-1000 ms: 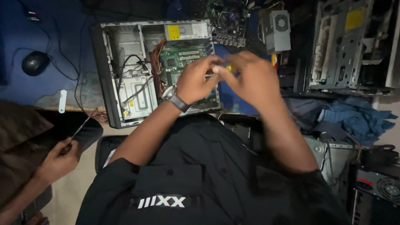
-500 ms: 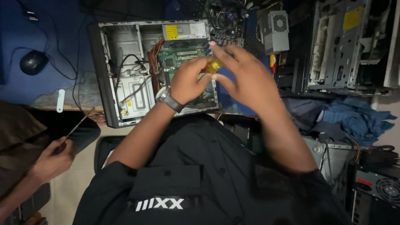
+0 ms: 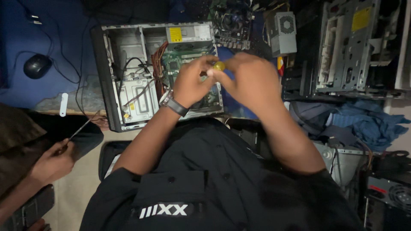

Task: The person uses a screwdriver to remove screws from a computer power supply unit and then installs it into a computer case. The person secures the power supply inside the case by tightening screws.

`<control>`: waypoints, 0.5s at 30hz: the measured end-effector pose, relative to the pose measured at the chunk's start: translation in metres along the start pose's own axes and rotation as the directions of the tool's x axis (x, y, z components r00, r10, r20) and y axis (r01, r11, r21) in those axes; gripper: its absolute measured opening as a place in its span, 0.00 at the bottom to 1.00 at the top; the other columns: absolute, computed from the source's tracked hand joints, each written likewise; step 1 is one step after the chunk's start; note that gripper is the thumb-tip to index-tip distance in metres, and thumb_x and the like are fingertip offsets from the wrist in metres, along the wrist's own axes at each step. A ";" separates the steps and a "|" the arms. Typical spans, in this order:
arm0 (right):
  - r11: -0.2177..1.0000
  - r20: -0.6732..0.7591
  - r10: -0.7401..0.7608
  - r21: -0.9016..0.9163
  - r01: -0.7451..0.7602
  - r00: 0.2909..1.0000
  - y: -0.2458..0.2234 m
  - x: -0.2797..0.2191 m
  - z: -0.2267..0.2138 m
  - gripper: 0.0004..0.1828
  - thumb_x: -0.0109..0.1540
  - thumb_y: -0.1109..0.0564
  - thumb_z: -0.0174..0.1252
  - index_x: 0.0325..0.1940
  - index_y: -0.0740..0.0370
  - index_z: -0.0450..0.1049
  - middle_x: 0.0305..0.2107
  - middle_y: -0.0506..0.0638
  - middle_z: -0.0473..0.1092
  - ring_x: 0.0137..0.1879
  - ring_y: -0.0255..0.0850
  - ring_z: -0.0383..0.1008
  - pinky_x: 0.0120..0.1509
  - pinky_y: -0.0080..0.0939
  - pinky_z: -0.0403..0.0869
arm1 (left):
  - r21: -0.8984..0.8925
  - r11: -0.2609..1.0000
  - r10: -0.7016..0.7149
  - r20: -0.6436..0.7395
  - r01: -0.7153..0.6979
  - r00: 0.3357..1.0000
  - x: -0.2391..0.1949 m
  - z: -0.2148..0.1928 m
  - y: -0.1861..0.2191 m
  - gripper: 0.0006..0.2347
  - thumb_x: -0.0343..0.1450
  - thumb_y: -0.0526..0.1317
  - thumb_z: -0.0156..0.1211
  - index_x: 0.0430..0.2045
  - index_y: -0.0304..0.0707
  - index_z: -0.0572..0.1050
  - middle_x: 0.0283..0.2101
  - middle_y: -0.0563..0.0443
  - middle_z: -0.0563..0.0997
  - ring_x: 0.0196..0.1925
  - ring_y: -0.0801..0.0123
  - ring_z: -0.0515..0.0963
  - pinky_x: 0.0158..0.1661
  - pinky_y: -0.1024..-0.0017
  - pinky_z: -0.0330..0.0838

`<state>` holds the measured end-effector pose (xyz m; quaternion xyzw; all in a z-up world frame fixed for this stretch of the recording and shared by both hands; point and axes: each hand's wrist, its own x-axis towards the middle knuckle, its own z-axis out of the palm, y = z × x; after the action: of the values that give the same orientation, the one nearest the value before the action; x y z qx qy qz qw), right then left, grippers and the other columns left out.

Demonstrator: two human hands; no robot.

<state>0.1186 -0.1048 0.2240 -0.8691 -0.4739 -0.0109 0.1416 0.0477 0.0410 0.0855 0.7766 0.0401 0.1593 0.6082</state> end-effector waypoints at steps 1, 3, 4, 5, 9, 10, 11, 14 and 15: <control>0.998 -0.022 -0.049 0.037 0.050 0.999 0.002 0.001 -0.002 0.17 0.65 0.43 0.63 0.40 0.60 0.81 0.28 0.54 0.73 0.34 0.53 0.76 0.35 0.50 0.72 | -0.021 0.999 0.036 0.015 -0.036 0.999 0.001 -0.003 -0.002 0.19 0.69 0.32 0.63 0.56 0.31 0.72 0.45 0.41 0.84 0.48 0.57 0.87 0.46 0.67 0.79; 0.983 -0.063 -0.143 0.111 0.149 0.988 0.006 0.000 -0.004 0.15 0.67 0.47 0.59 0.44 0.61 0.80 0.32 0.55 0.73 0.36 0.53 0.76 0.38 0.48 0.73 | -0.064 0.993 0.102 0.045 -0.099 0.994 -0.001 -0.007 -0.005 0.23 0.72 0.32 0.61 0.64 0.29 0.65 0.48 0.40 0.83 0.51 0.57 0.86 0.50 0.67 0.79; 0.969 -0.084 -0.187 0.148 0.198 0.979 0.008 0.000 -0.002 0.15 0.68 0.49 0.57 0.46 0.62 0.80 0.34 0.55 0.73 0.38 0.53 0.76 0.39 0.47 0.73 | -0.059 0.993 0.105 0.071 -0.101 0.992 -0.001 -0.007 -0.006 0.21 0.72 0.32 0.61 0.61 0.29 0.66 0.48 0.40 0.83 0.51 0.56 0.85 0.50 0.66 0.78; 0.952 -0.109 -0.228 0.185 0.245 0.968 0.010 0.001 0.002 0.14 0.69 0.51 0.55 0.48 0.63 0.79 0.36 0.55 0.73 0.39 0.53 0.76 0.40 0.46 0.73 | -0.053 0.993 0.109 0.102 -0.104 0.989 -0.002 -0.007 -0.007 0.19 0.72 0.32 0.61 0.59 0.29 0.67 0.47 0.39 0.83 0.51 0.55 0.85 0.49 0.66 0.77; 0.982 -0.197 -0.125 -0.166 0.093 0.972 0.016 0.010 0.028 0.26 0.64 0.37 0.70 0.28 0.60 0.75 0.22 0.51 0.70 0.26 0.51 0.73 0.29 0.49 0.70 | 0.038 0.949 0.311 0.070 -0.314 0.948 -0.004 -0.003 -0.006 0.12 0.73 0.31 0.64 0.49 0.33 0.72 0.49 0.38 0.82 0.51 0.50 0.83 0.50 0.63 0.76; 0.985 -0.210 -0.125 -0.143 0.096 0.970 0.016 0.011 0.033 0.25 0.63 0.37 0.70 0.27 0.60 0.75 0.21 0.51 0.70 0.25 0.51 0.73 0.28 0.49 0.69 | 0.063 0.960 0.270 0.042 -0.272 0.962 -0.006 -0.001 -0.006 0.12 0.71 0.32 0.64 0.48 0.33 0.72 0.48 0.38 0.82 0.49 0.51 0.84 0.48 0.64 0.77; 0.987 -0.223 -0.126 -0.122 0.101 0.967 0.016 0.013 0.036 0.24 0.62 0.38 0.70 0.25 0.59 0.75 0.20 0.50 0.69 0.23 0.50 0.73 0.26 0.49 0.68 | 0.088 0.969 0.231 0.011 -0.231 0.973 -0.008 0.001 -0.005 0.12 0.70 0.32 0.64 0.46 0.34 0.73 0.47 0.38 0.81 0.48 0.52 0.85 0.47 0.65 0.78; 0.994 -0.215 -0.112 -0.022 0.109 0.970 0.017 0.011 0.034 0.21 0.61 0.41 0.71 0.27 0.58 0.75 0.22 0.51 0.70 0.25 0.50 0.74 0.28 0.48 0.70 | 0.152 0.973 0.179 -0.035 -0.172 0.983 -0.010 0.004 -0.005 0.13 0.69 0.32 0.65 0.47 0.37 0.76 0.46 0.41 0.83 0.47 0.54 0.85 0.47 0.65 0.79; 0.994 -0.205 -0.103 0.015 0.108 0.973 0.018 0.009 0.030 0.20 0.61 0.42 0.71 0.29 0.58 0.76 0.23 0.52 0.70 0.27 0.50 0.74 0.29 0.47 0.70 | 0.172 0.971 0.175 -0.040 -0.166 0.984 -0.009 0.004 -0.006 0.14 0.69 0.32 0.65 0.49 0.39 0.77 0.46 0.42 0.83 0.48 0.54 0.85 0.48 0.65 0.79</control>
<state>0.1350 -0.0992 0.1925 -0.8350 -0.5025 -0.1013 0.2000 0.0410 0.0364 0.0770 0.8211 0.0030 0.2282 0.5232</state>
